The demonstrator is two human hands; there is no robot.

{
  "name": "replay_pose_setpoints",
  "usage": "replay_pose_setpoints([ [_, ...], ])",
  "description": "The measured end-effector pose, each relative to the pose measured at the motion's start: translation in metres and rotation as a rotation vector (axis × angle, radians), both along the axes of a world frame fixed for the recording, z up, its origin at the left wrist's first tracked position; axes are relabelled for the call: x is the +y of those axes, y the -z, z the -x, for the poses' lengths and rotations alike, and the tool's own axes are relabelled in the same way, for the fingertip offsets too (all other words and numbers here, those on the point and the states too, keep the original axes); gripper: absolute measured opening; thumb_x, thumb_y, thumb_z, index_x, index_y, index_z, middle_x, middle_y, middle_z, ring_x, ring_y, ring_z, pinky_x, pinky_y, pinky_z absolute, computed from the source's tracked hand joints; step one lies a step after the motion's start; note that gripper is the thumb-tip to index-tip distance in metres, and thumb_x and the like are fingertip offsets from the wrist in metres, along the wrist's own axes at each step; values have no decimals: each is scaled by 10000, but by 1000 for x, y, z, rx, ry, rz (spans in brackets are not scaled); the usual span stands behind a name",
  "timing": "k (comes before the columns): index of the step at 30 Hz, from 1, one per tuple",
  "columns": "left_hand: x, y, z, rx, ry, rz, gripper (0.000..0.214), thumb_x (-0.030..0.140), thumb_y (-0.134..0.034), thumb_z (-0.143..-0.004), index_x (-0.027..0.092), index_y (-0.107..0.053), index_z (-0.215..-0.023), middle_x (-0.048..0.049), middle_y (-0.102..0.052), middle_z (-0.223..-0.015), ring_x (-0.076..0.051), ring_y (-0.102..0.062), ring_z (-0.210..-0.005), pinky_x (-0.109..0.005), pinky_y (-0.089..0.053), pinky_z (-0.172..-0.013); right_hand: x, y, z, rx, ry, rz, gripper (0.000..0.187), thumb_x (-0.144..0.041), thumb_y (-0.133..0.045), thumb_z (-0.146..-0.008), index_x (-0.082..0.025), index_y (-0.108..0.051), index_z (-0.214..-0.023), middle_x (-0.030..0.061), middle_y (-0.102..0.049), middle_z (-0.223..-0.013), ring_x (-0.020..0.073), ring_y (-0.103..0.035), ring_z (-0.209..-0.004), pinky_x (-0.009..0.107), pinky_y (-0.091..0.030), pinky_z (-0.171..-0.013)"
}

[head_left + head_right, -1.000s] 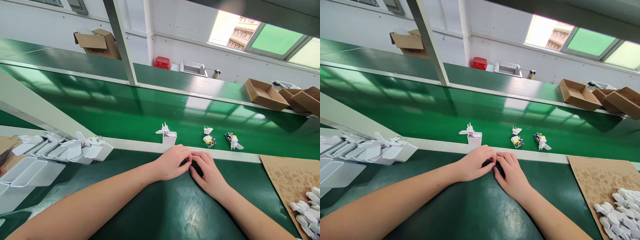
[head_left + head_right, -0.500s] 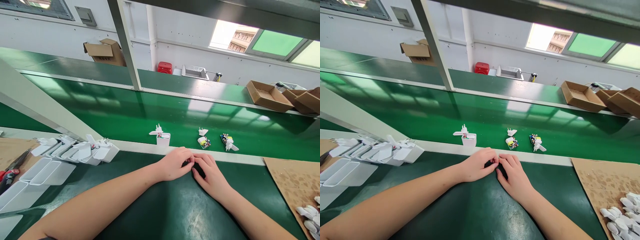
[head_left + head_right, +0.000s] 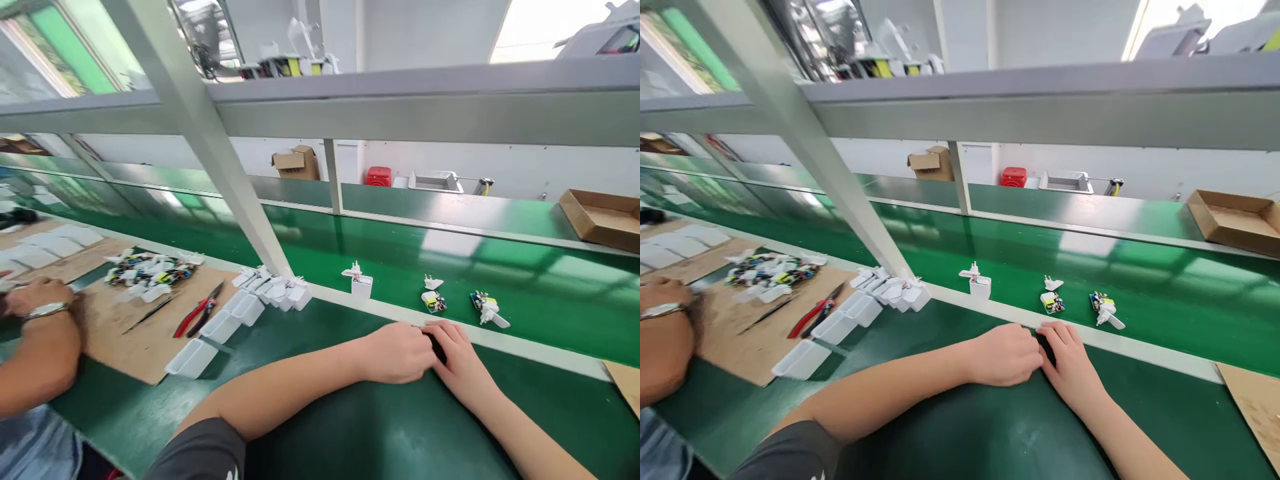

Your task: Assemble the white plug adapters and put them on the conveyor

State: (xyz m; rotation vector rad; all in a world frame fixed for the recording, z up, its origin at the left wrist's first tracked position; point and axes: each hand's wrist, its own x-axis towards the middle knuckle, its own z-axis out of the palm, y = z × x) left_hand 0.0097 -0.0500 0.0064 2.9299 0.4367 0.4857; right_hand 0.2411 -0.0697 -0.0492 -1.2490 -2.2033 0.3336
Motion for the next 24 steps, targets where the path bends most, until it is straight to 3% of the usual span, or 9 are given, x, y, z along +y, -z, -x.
replay_pose_setpoints([
  [3, -44, -23, 38, 46, -63, -86, 145, 249, -536, -1055, 242, -634, -948, -99, -670, -909, -254, -626, -867, -423, -490, -753, 2, 5, -1, -13, 14, -47, 224, -341, -594, -1054, -290, -680, -1254, 111, -714, -1305, 344, -673, -1244, 600, -575, -1090],
  [5, -72, -38, 85, 5, -261, -69, 74, 267, -567, -1037, 257, -640, -1045, -90, -680, -940, -258, -639, -900, -429, -510, -817, 2, 8, -2, -34, 24, -61, 219, -365, -584, -1058, -286, -675, -1241, 112, -717, -1302, 350, -672, -1236, 599, -564, -1095],
  [7, -96, -45, 143, -162, -668, -111, 157, 268, -571, -1032, 277, -628, -1177, -101, -699, -1082, -277, -657, -1038, -457, -526, -965, 4, 12, -3, -49, 26, -71, 227, -380, -580, -1056, -285, -671, -1240, 114, -718, -1307, 360, -667, -1239, 598, -555, -1099],
  [10, -124, -37, 236, -416, -1329, -269, 359, 464, -646, -989, 229, -587, -1254, -165, -632, -1299, -366, -589, -1297, -573, -462, -1161, 7, 14, -3, -60, 31, -96, 223, -384, -579, -1052, -282, -672, -1227, 115, -725, -1287, 362, -674, -1214, 588, -555, -1081],
  [11, -131, -31, 264, -467, -1500, -263, 487, 544, -668, -946, 195, -577, -1273, -190, -605, -1350, -399, -562, -1344, -604, -440, -1190, 8, 14, -2, -68, 31, -105, 219, -379, -575, -1056, -275, -671, -1223, 117, -726, -1274, 357, -677, -1193, 583, -560, -1067],
  [13, -143, -16, 309, -476, -1693, -63, 651, 660, -676, -867, 152, -587, -1266, -203, -642, -1303, -432, -601, -1290, -631, -465, -1149, 7, 11, 2, -94, 27, -124, 209, -359, -558, -1067, -255, -663, -1215, 119, -724, -1240, 341, -679, -1150, 568, -570, -1042],
  [16, -152, 3, 346, -430, -1619, 305, 644, 686, -635, -889, 195, -623, -1304, -132, -729, -1241, -365, -712, -1100, -512, -571, -975, 3, 4, 8, -139, 29, -144, 187, -320, -539, -1079, -237, -661, -1194, 105, -717, -1205, 309, -671, -1136, 523, -574, -1043],
  [20, -162, 11, 349, -437, -1697, 274, 631, 682, -668, -841, 205, -644, -1254, -125, -768, -1190, -372, -749, -1034, -464, -603, -843, 7, -5, 4, -187, 104, -162, 173, -287, -508, -1086, -228, -670, -1106, 82, -705, -1129, 260, -676, -1077, 425, -583, -999],
  [24, -180, 14, 313, -415, -1530, 244, 590, 635, -666, -857, 232, -646, -1288, -87, -760, -1101, -344, -766, -989, -434, -638, -828, 32, -15, -25, -221, 303, -205, 267, -296, -485, -1075, -141, -674, -1183, 198, -682, -1189, 364, -628, -1150, 573, -527, -1058],
])
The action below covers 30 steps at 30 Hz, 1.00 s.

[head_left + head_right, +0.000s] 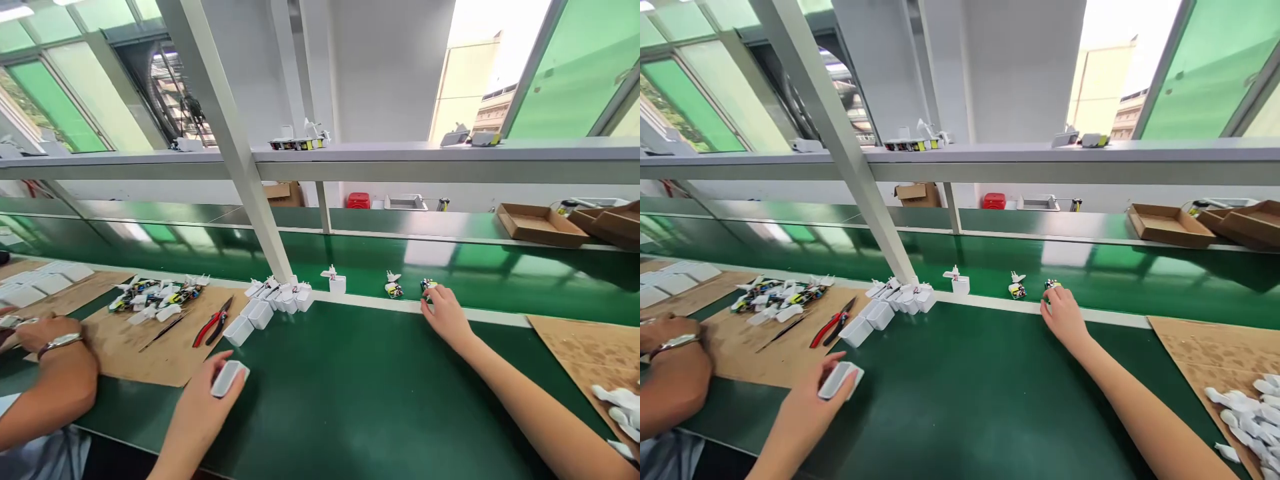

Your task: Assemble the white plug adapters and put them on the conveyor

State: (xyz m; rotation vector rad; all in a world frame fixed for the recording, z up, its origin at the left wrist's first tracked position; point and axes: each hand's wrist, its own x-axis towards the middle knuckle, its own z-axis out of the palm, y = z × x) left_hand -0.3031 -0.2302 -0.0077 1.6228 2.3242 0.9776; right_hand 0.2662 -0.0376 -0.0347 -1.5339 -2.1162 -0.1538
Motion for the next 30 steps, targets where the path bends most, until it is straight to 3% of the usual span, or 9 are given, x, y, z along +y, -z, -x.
replay_pose_setpoints([
  [2, -4, 0, -30, 66, 225, 3, 411, 567, -609, -940, 277, -708, -1214, -70, -739, -1168, -302, -766, -1013, -388, -639, -825, 18, -5, -20, -14, 77, -2, 356, -265, -492, -1044, -62, -660, -1284, 281, -668, -1237, 425, -614, -1169, 670, -497, -1055],
  [4, 2, -1, -64, 138, 398, 6, 299, 472, -560, -1007, 303, -731, -1186, -52, -714, -1168, -244, -760, -939, -332, -627, -757, 37, -10, -39, -58, 48, 41, 436, -135, -490, -972, -54, -660, -1365, 291, -676, -1305, 420, -624, -1207, 661, -492, -1087],
  [10, 70, 3, -146, 200, 815, -149, 297, 204, -508, -1026, 227, -650, -1285, -121, -681, -1291, -278, -708, -1176, -443, -611, -1048, 79, -23, -61, -258, -321, 264, 862, 58, -530, -767, -320, -649, -1533, 41, -611, -1634, 302, -525, -1515, 487, -472, -1241],
  [13, 110, 9, -182, 113, 971, -135, 387, 192, -506, -1039, 219, -571, -1419, -148, -657, -1382, -315, -663, -1278, -528, -571, -1123, 92, -29, -54, -330, -436, 354, 880, 71, -568, -777, -347, -637, -1548, 29, -595, -1654, 278, -527, -1531, 456, -486, -1238],
  [17, 152, 14, -230, 7, 1029, -146, 329, 191, -524, -1029, 217, -554, -1355, -133, -645, -1320, -277, -672, -1183, -484, -592, -1061, 106, -38, -39, -341, -439, 399, 622, 1, -684, -883, -281, -716, -1436, 95, -665, -1537, 281, -625, -1402, 447, -528, -1184],
  [20, 173, 13, -256, -36, 1065, -152, 218, 228, -595, -993, 220, -572, -1209, -107, -642, -1244, -264, -663, -1113, -460, -593, -1019, 114, -41, -32, -258, -336, 397, 359, -266, -761, -1007, -204, -707, -1356, 113, -693, -1423, 291, -684, -1277, 519, -585, -1096],
  [25, 184, 12, -264, -158, 1100, -123, 388, 205, -665, -892, 230, -526, -1253, -107, -602, -1289, -283, -625, -1176, -494, -560, -1072, 109, -38, -30, 126, -129, 358, 362, -393, -720, -1056, -192, -677, -1355, 113, -684, -1405, 270, -709, -1206, 498, -625, -1025],
  [28, 183, 14, -260, -251, 1113, -102, 484, 133, -645, -849, 237, -492, -1297, -129, -532, -1424, -295, -557, -1334, -515, -488, -1184, 88, -31, -25, 463, -59, 332, 384, -452, -690, -1067, -183, -675, -1340, 106, -711, -1322, 249, -726, -1117, 464, -636, -966],
  [30, 183, 16, -258, -310, 1123, -56, 481, 161, -630, -902, 236, -468, -1349, -141, -523, -1440, -285, -581, -1296, -496, -536, -1112, 64, -23, -16, 700, -52, 337, 492, -580, -590, -1088, -174, -671, -1355, 106, -736, -1216, 226, -729, -990, 425, -636, -884],
])
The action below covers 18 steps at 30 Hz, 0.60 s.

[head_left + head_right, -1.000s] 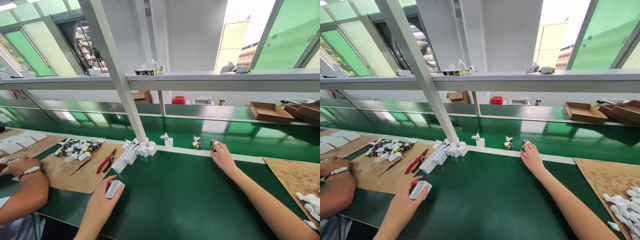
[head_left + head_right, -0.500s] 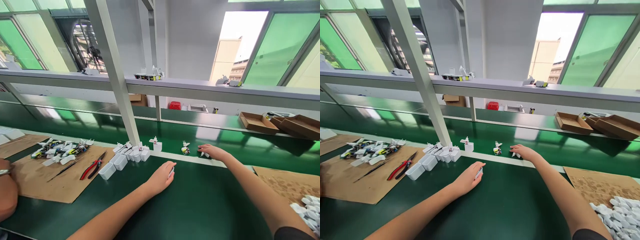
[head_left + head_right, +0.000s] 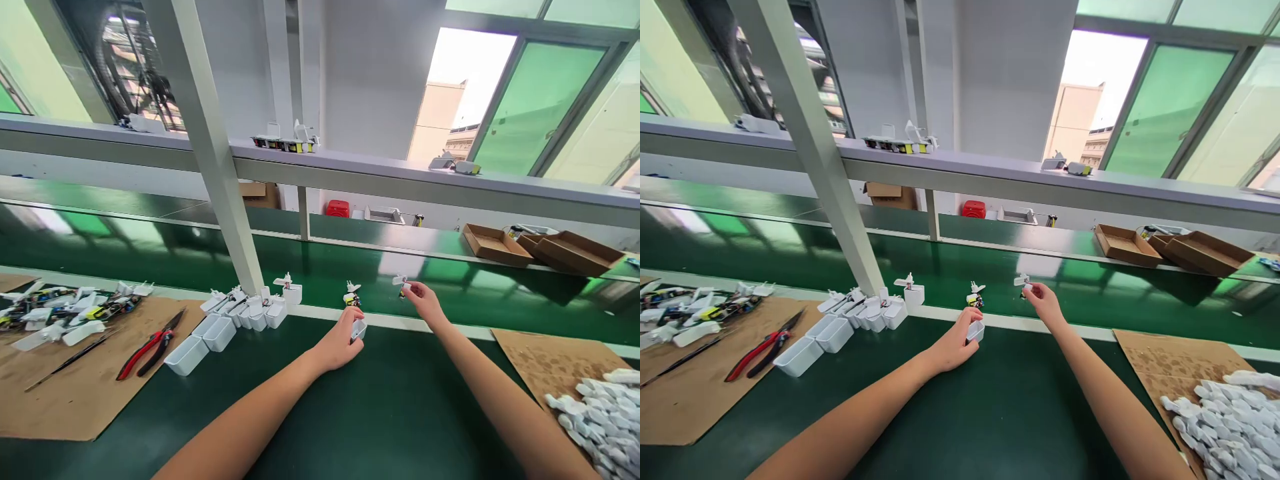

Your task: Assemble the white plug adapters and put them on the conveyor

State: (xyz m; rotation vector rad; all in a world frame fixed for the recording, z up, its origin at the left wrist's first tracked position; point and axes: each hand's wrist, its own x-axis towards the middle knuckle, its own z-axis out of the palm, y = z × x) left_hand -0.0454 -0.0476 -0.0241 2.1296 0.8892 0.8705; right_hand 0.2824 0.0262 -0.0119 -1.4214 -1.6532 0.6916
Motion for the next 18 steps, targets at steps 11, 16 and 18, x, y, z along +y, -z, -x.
replay_pose_setpoints([
  [11, 1, -6, 5, 4, 235, 281, 776, 349, -662, -1021, 291, -216, -1655, -92, -592, -1353, -213, -623, -1064, -410, -551, -988, -110, 31, 61, 828, -114, 256, 546, -582, -883, -865, -230, -808, -1275, 91, -800, -1084, 178, -696, -840, 344, -606, -810],
  [16, -13, -12, 4, 50, 234, 261, 822, 201, -592, -992, 298, -178, -1696, -125, -497, -1535, -286, -541, -1382, -518, -432, -1233, -117, 22, 59, 926, -156, 308, 547, -451, -947, -833, -261, -789, -1322, 79, -803, -1151, 194, -714, -930, 330, -606, -840],
  [18, -17, -14, 2, 70, 236, 227, 793, 247, -573, -1041, 297, -156, -1714, -144, -431, -1626, -310, -458, -1500, -542, -368, -1299, -120, 22, 57, 934, -178, 323, 564, -434, -955, -828, -271, -777, -1339, 80, -804, -1171, 198, -721, -938, 338, -613, -858],
])
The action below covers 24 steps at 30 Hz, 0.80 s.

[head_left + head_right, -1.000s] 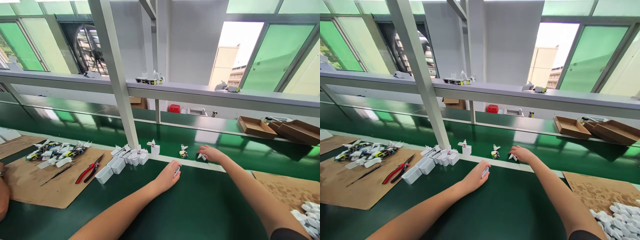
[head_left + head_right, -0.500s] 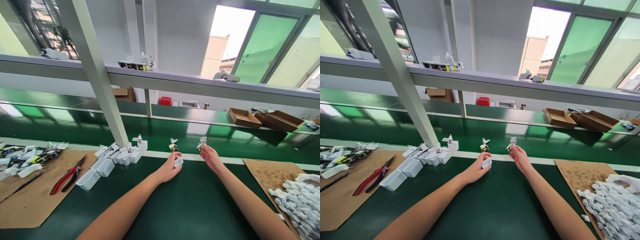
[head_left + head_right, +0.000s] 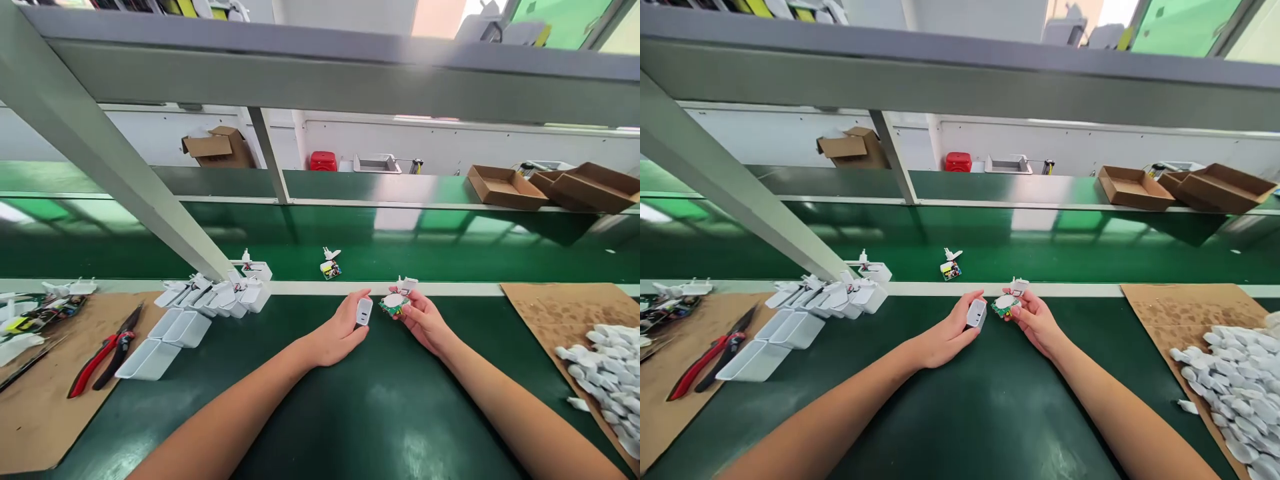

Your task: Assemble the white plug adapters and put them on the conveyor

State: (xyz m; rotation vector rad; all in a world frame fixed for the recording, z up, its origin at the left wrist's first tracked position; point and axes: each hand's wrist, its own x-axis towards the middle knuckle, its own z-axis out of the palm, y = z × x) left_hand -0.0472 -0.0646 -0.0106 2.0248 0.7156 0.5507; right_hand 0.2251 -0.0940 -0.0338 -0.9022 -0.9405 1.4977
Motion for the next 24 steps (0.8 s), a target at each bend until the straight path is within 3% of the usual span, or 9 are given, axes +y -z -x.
replay_pose_setpoints([
  [3, -2, -1, -2, -16, 6, 2, 806, 340, -613, -1069, 294, -146, -1725, -155, -470, -1613, -299, -533, -1436, -520, -438, -1262, -5, 3, -1, -53, -23, -60, 588, -402, -952, -840, -292, -744, -1378, 87, -801, -1249, 225, -749, -1055, 370, -622, -966],
  [9, 4, -3, -4, -12, -22, 88, 645, 448, -818, -949, 275, -558, -1513, -118, -647, -1429, -284, -663, -1213, -447, -588, -1058, -21, 6, 6, -281, 67, -270, 623, -367, -953, -836, -285, -687, -1394, 115, -779, -1314, 268, -777, -1158, 431, -652, -1027],
  [13, 4, 2, -4, 8, -8, 35, 727, 428, -866, -912, 282, -543, -1547, -123, -630, -1497, -307, -633, -1326, -469, -548, -1141, -31, 1, 11, -450, 52, -398, 548, -361, -918, -866, -257, -687, -1351, 128, -758, -1275, 275, -768, -1136, 399, -670, -979],
  [17, 5, 5, -4, -30, 53, -82, 690, 362, -823, -961, 285, -516, -1574, -128, -619, -1508, -313, -582, -1406, -487, -511, -1197, -31, -3, 12, -545, -2, -529, 502, -315, -835, -926, -269, -660, -1394, 119, -708, -1235, 274, -737, -1126, 391, -668, -949],
  [24, 8, 8, -3, -111, 65, -240, 627, 342, -774, -1002, 268, -515, -1568, -133, -645, -1474, -317, -578, -1401, -503, -491, -1209, -34, -1, 10, -743, 75, -757, 640, -174, -799, -903, -305, -612, -1501, 137, -687, -1320, 314, -731, -1152, 474, -653, -971],
])
